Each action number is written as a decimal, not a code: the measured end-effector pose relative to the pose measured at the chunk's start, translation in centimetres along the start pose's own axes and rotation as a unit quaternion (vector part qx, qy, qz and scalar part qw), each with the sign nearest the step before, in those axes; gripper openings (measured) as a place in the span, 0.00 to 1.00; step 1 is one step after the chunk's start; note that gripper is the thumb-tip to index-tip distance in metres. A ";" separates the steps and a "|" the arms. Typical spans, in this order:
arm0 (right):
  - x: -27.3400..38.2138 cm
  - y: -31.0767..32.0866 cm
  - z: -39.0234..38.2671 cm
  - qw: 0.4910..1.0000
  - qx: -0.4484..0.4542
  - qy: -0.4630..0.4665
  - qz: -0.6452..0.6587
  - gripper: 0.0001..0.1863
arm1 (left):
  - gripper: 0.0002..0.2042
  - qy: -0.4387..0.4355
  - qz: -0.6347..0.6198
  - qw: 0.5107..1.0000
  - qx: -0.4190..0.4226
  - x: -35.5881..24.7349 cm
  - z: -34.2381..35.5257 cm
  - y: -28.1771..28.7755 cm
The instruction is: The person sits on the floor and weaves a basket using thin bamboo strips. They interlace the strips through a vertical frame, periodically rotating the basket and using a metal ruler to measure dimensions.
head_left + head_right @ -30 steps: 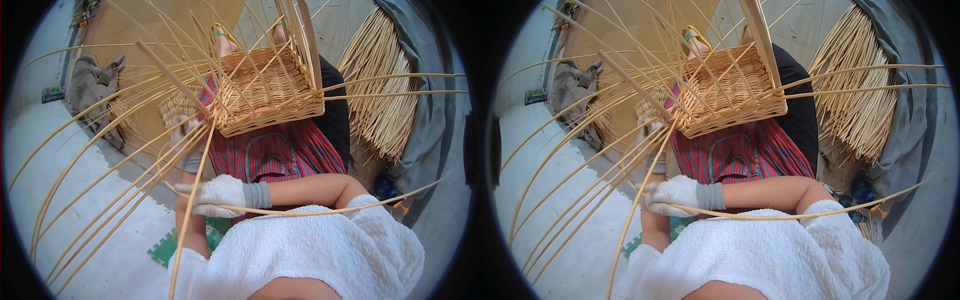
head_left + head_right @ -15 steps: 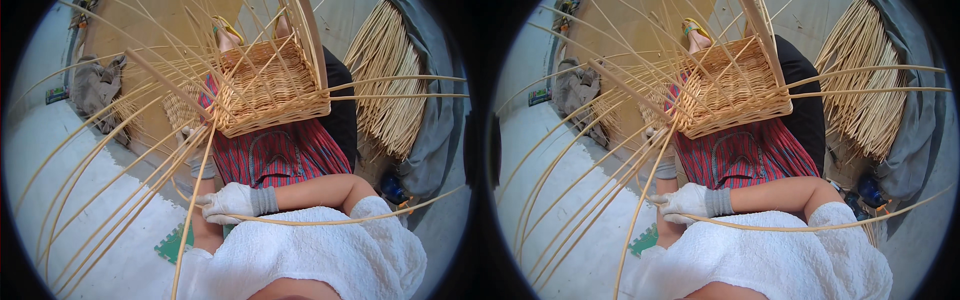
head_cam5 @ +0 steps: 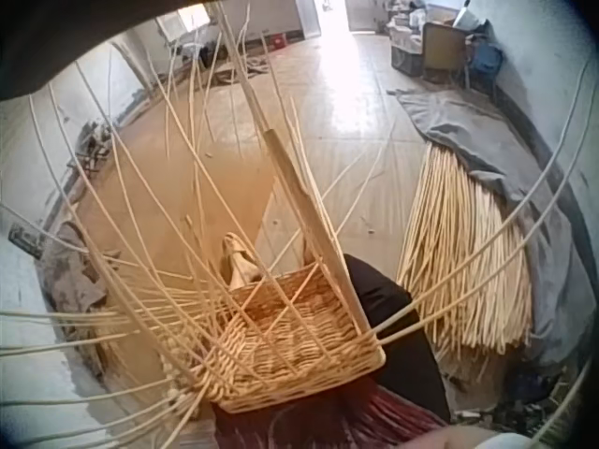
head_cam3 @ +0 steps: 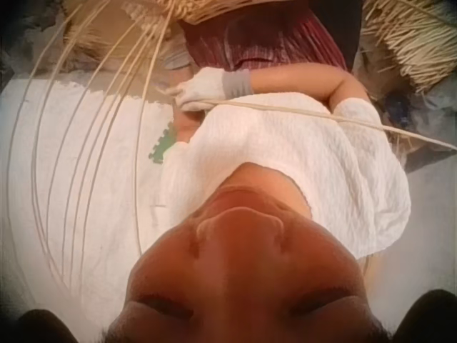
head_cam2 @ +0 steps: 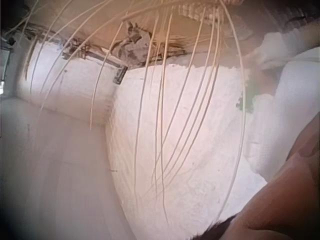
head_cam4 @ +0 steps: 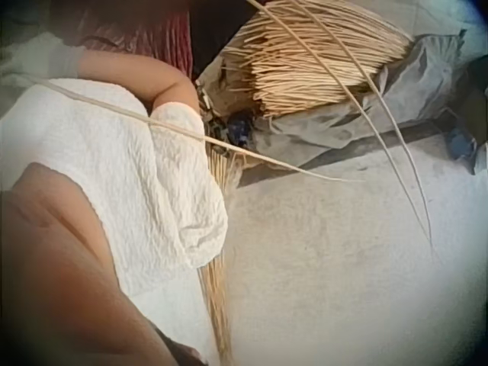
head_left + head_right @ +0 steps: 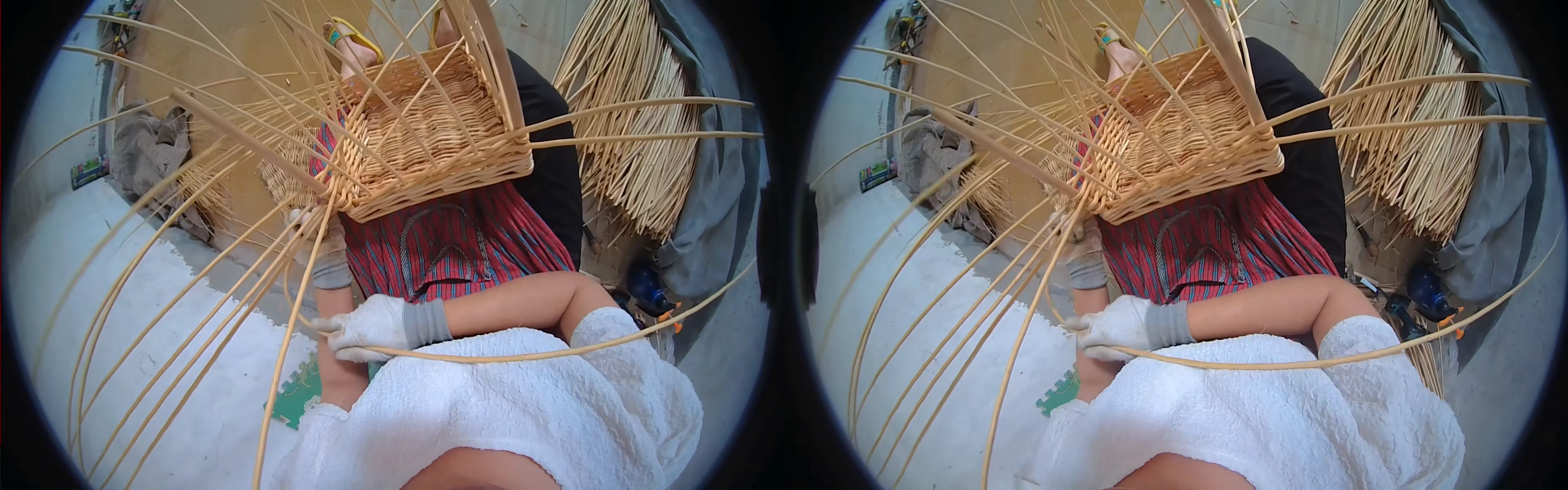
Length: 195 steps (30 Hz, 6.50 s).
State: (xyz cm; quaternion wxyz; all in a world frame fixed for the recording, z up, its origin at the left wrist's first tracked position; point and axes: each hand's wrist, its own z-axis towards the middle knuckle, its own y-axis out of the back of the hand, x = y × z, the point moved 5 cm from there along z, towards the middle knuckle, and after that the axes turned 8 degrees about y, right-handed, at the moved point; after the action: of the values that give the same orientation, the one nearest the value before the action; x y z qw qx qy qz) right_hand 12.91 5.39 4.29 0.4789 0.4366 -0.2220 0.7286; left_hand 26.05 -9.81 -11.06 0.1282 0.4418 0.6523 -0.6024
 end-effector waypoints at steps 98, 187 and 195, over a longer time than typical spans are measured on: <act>-1.6 8.5 -5.0 0.802 -0.281 -0.200 -0.488 0.14 | 0.48 -0.036 0.263 0.964 0.031 3.8 1.8 -7.6; 3.1 25.9 -15.4 0.790 -0.583 -0.070 -0.178 0.07 | 0.18 -0.167 0.472 0.858 -0.115 4.1 3.4 -20.6; 3.6 28.7 -16.0 0.793 -0.549 -0.214 -0.156 0.13 | 0.11 0.221 0.466 0.850 0.105 16.5 4.2 -22.0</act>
State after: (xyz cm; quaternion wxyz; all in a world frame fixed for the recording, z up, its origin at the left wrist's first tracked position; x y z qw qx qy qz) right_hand -20.06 6.33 1.70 0.6858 0.2740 -0.6097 0.2878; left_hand -1.07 -4.05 -8.76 0.1993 0.8265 0.3136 -0.4229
